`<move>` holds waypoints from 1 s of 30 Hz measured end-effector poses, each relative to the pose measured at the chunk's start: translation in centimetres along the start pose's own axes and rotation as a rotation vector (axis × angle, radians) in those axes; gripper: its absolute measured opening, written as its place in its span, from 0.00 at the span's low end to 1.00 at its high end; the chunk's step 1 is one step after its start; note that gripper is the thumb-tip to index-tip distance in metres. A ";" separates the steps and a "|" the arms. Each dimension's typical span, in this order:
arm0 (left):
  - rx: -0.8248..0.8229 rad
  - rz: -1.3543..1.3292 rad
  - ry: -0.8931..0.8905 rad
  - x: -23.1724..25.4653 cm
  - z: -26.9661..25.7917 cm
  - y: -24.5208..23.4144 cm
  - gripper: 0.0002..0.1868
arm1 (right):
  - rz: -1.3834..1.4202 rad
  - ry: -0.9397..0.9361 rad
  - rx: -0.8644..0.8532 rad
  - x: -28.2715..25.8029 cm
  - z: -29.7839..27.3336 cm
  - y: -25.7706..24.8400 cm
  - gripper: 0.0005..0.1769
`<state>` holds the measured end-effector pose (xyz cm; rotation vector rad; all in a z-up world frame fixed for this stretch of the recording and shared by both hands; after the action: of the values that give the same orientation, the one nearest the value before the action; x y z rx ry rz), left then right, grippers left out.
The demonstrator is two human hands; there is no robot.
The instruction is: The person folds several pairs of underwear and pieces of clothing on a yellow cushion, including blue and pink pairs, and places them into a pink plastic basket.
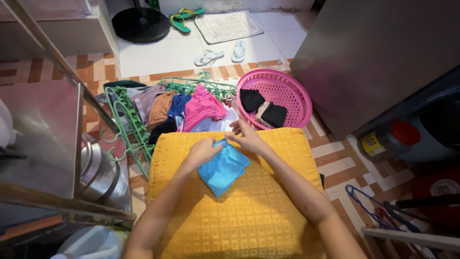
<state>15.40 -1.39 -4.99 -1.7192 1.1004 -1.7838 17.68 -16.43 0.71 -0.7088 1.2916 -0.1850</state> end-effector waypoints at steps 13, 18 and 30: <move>0.105 -0.666 0.144 3.7 11.8 -7.8 0.28 | 0.742 0.228 -0.114 3.3 7.9 -5.5 0.25; -0.207 -1.459 0.010 4.0 19.0 -2.9 0.19 | 0.725 0.167 0.053 4.0 12.1 -11.5 0.24; -0.201 -1.106 0.052 4.8 35.2 5.1 0.20 | 0.285 0.145 -0.081 11.5 17.8 -19.1 0.44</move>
<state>47.64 -16.73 -8.80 -2.7179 0.2841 -2.3368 42.35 -30.37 4.10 -0.5794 1.5306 0.0489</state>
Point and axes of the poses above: each hand's wrist, its own z-axis towards the middle knuckle, its own y-axis out of the palm, x = y × z, the point moved 10 cm from there along z, towards the middle knuckle, and after that the axes turned 3 degrees about x, right-handed, at the moved point
